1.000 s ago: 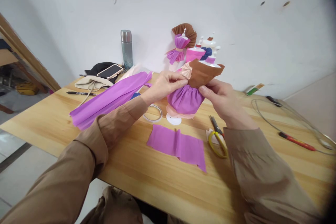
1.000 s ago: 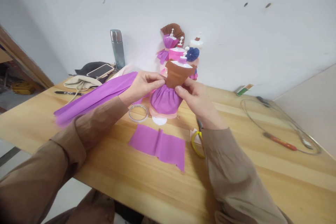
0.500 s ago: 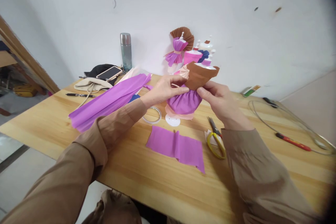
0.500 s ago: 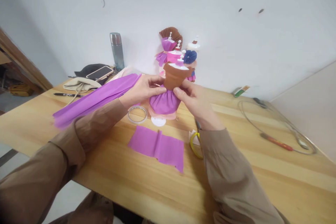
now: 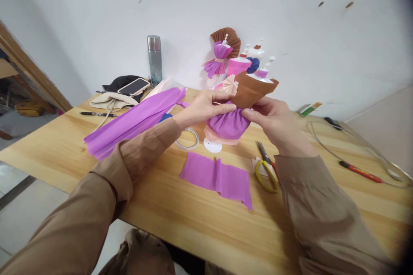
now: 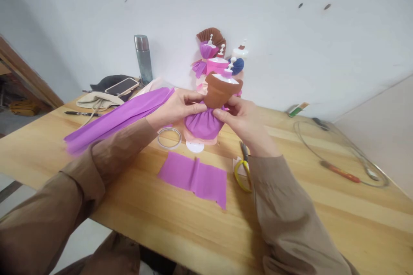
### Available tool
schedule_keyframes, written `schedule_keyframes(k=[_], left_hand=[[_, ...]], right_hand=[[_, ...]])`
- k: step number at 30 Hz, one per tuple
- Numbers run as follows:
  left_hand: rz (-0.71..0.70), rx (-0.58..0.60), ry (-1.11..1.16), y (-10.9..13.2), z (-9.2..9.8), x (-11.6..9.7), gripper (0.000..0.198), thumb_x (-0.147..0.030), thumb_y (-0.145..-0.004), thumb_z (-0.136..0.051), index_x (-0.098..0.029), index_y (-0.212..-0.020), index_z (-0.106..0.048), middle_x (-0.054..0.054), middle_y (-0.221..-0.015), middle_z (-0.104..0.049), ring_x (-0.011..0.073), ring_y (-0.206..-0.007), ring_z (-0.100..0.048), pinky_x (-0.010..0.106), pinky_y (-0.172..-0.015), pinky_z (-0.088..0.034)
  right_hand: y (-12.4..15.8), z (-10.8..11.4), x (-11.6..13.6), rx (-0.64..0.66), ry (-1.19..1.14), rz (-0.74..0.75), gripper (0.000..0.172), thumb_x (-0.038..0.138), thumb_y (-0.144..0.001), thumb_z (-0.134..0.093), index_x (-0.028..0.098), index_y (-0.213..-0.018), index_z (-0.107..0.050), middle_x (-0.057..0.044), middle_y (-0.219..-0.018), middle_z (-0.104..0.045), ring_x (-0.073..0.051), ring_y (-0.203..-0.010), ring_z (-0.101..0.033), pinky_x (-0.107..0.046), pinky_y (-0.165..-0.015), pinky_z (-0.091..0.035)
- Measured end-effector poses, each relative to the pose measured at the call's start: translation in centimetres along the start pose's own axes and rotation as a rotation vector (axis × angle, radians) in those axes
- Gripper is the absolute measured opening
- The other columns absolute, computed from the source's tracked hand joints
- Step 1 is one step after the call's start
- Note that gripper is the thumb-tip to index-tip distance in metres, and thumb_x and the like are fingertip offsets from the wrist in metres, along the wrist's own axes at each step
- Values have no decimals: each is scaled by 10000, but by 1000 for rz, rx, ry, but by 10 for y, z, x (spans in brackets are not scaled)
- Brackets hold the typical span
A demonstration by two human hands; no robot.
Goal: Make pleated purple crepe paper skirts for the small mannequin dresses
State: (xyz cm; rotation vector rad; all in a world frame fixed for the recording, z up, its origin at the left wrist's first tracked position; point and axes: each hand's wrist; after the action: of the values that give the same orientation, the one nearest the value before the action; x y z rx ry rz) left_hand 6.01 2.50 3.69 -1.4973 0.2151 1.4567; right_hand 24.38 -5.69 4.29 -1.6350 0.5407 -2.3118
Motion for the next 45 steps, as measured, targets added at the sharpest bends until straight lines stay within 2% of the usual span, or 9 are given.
schedule_keyframes(k=[5,7,10,14,20,24,34,40,45], left_hand=[[-3,-99,-152,2,-4,-4,294,-363,-803,-717,-135,-988,-739,64,-972,-739,209,-985,-661,334,-889,-515],[5,-108,-155,2,-5,-5,361,-364,-811,-709,-136,-1092,-722,85,-1033,-738,224,-1028,-657,352,-922,-506],[5,-74,-131,1,-4,-4,510,-361,-810,-718,-146,-1267,-648,133,-1193,-703,265,-1164,-620,392,-995,-478],[-27,-80,-191,0,-2,-4,457,-353,-838,-691,-165,-1253,-653,130,-1298,-660,278,-1258,-562,419,-1051,-442],[10,-163,-241,0,0,-4,318,-345,-837,-692,-154,-1090,-708,106,-1174,-704,228,-1137,-626,355,-993,-463],[14,-260,-284,0,4,-6,345,-303,-780,-737,-140,-1083,-714,115,-1147,-707,212,-1074,-642,349,-951,-473],[66,-270,-246,0,11,-11,125,-221,-784,-670,-138,-843,-744,60,-903,-751,159,-865,-659,301,-825,-499],[88,-44,-251,3,14,-25,286,-330,-788,-686,-121,-977,-729,83,-990,-740,194,-934,-659,322,-849,-498],[130,-136,-261,2,13,-19,331,-313,-737,-727,-102,-990,-700,113,-1014,-723,209,-953,-649,348,-870,-501]], right_hand=[[2,-6,4,-39,22,-1,280,330,-732,-757,246,-998,-745,-38,-991,-764,-259,-956,-686,-451,-878,-549],[3,-8,6,-49,24,4,289,320,-736,-750,238,-1012,-740,-44,-994,-759,-260,-963,-682,-446,-878,-546],[4,-11,9,-121,104,-9,249,315,-739,-737,203,-961,-738,-58,-910,-746,-248,-851,-680,-413,-770,-553],[5,-18,12,-229,260,11,197,347,-752,-722,198,-880,-719,-68,-852,-728,-240,-769,-654,-389,-680,-524],[6,-9,17,-49,240,45,164,371,-832,-616,240,-752,-676,-29,-804,-694,-224,-810,-626,-384,-745,-513],[5,-3,15,-64,133,-29,125,350,-801,-664,225,-799,-675,-21,-828,-700,-218,-842,-646,-384,-791,-525],[2,-12,9,-126,30,-32,210,324,-695,-774,211,-788,-623,-23,-787,-660,-188,-691,-628,-383,-685,-547],[3,-15,7,-184,120,-17,178,296,-714,-751,217,-815,-627,-26,-787,-660,-210,-712,-643,-409,-699,-550],[6,-16,15,-156,139,-33,97,256,-772,-687,199,-851,-693,-56,-851,-724,-224,-790,-686,-422,-791,-563]])
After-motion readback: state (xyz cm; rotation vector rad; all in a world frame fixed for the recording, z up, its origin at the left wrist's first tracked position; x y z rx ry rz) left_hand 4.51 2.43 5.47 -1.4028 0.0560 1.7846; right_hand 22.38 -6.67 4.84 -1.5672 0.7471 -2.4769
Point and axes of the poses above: each hand's wrist, its own y-axis away from the middle knuckle, its own z-axis out of the back of the hand, x = y × z
